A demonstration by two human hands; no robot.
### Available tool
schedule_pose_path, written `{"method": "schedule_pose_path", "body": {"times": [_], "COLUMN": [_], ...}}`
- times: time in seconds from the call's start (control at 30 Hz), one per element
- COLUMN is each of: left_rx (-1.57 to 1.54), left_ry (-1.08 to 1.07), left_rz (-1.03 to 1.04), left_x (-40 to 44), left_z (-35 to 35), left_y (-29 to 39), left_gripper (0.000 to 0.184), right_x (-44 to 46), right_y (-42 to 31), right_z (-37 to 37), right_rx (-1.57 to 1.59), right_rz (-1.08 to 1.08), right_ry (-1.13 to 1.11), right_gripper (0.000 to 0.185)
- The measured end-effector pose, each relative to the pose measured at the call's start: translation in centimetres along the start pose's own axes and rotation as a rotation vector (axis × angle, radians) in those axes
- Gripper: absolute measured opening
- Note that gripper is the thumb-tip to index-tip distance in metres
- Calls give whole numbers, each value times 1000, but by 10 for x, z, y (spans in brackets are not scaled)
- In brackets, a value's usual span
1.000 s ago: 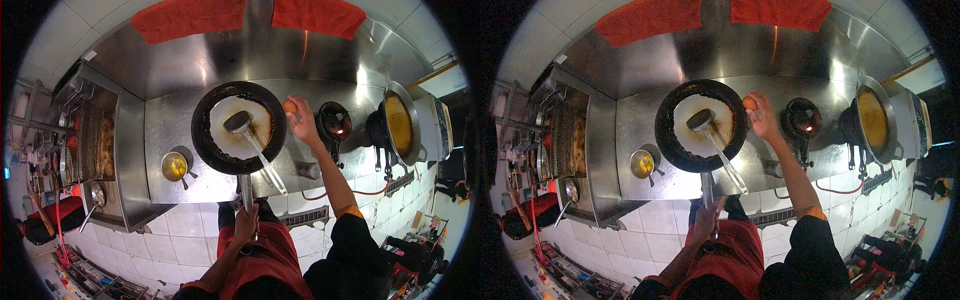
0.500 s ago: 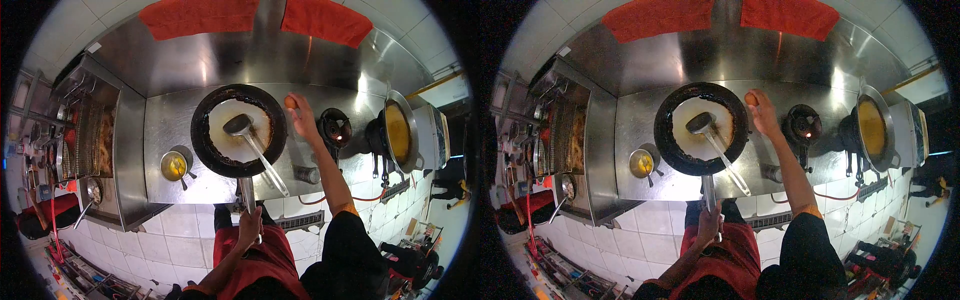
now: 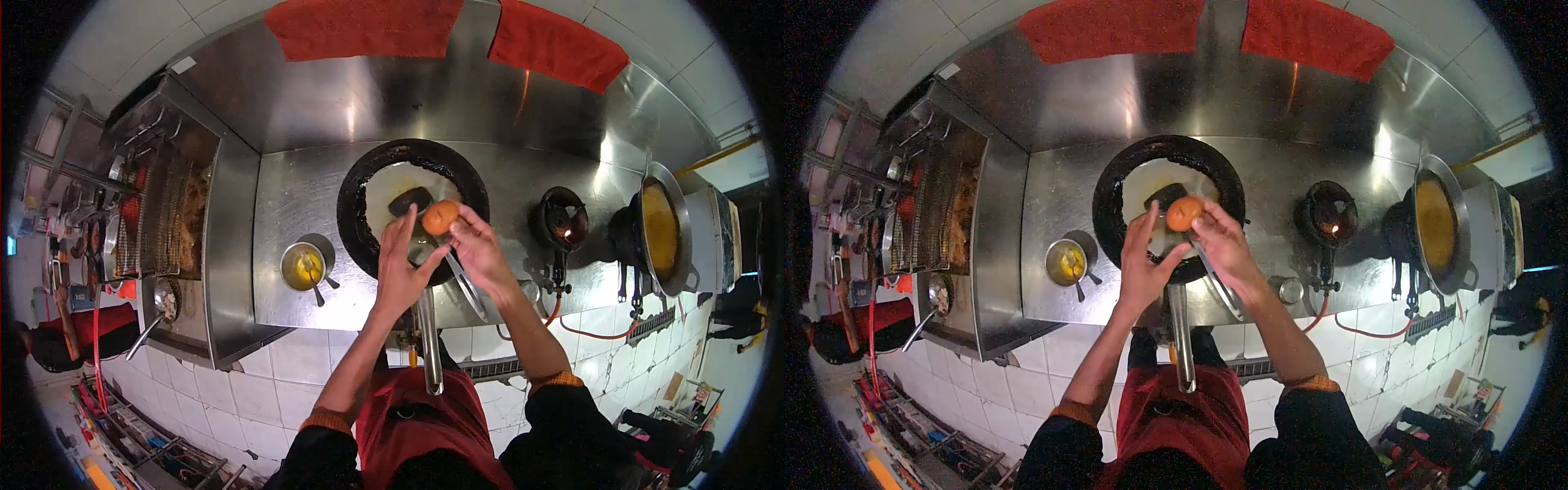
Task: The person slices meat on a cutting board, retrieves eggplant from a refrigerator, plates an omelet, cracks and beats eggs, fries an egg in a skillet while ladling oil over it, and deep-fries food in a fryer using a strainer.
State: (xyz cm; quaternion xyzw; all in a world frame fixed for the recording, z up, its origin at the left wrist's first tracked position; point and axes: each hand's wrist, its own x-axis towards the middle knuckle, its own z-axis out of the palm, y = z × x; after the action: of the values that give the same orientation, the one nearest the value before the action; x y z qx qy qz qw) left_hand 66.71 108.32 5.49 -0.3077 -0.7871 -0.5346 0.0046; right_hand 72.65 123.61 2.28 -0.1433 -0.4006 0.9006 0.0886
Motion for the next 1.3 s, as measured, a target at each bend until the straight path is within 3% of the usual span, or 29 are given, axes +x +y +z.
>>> {"method": "schedule_pose_path", "body": {"times": [0.17,0.3,0.33,0.43,0.53,0.63,0.67,0.8,0.9,0.93,1.0,1.07,1.13,1.3], "left_rx": [0,-139,-200,-147,-101,-60,-59,11,11,14,20,28,75,56], "left_ry": [-44,-47,-36,58,47,22,17,-100,-112,-135,-179,-230,-266,-293], "left_rz": [16,-134,-218,-154,-153,-133,-133,-78,-27,-28,-31,-26,29,97], "left_x": [15,10,9,6,7,9,8,6,6,6,6,10,17,22], "left_z": [-11,-5,-5,-8,-16,-18,-17,-17,-16,-15,-13,-10,-10,-6], "left_y": [-16,-23,-24,-43,-50,-53,-54,-60,-61,-63,-66,-63,-64,-87], "left_gripper": [56,44,47,45,44,47,47,50,50,50,50,49,47,48], "right_x": [-2,-23,-35,-79,-108,-105,-96,-82,-79,-74,-48,-25,10,32], "right_y": [3,1,-3,-13,14,36,38,19,10,0,3,-15,1,5], "right_z": [30,31,36,15,-19,-35,-41,-57,-58,-38,-22,31,24,25], "right_rx": [-198,-353,-466,-1641,-1100,-1251,-1356,-1115,-1457,-1763,-1684,-1177,-1138,-1181], "right_rz": [-27,-65,-146,-667,141,-201,-464,-52,-304,-622,-796,-295,-208,-151], "right_ry": [-67,-38,93,392,317,337,312,346,342,403,271,70,-45,-72], "right_gripper": [42,49,47,42,38,36,35,30,28,32,44,50,42,32]}}
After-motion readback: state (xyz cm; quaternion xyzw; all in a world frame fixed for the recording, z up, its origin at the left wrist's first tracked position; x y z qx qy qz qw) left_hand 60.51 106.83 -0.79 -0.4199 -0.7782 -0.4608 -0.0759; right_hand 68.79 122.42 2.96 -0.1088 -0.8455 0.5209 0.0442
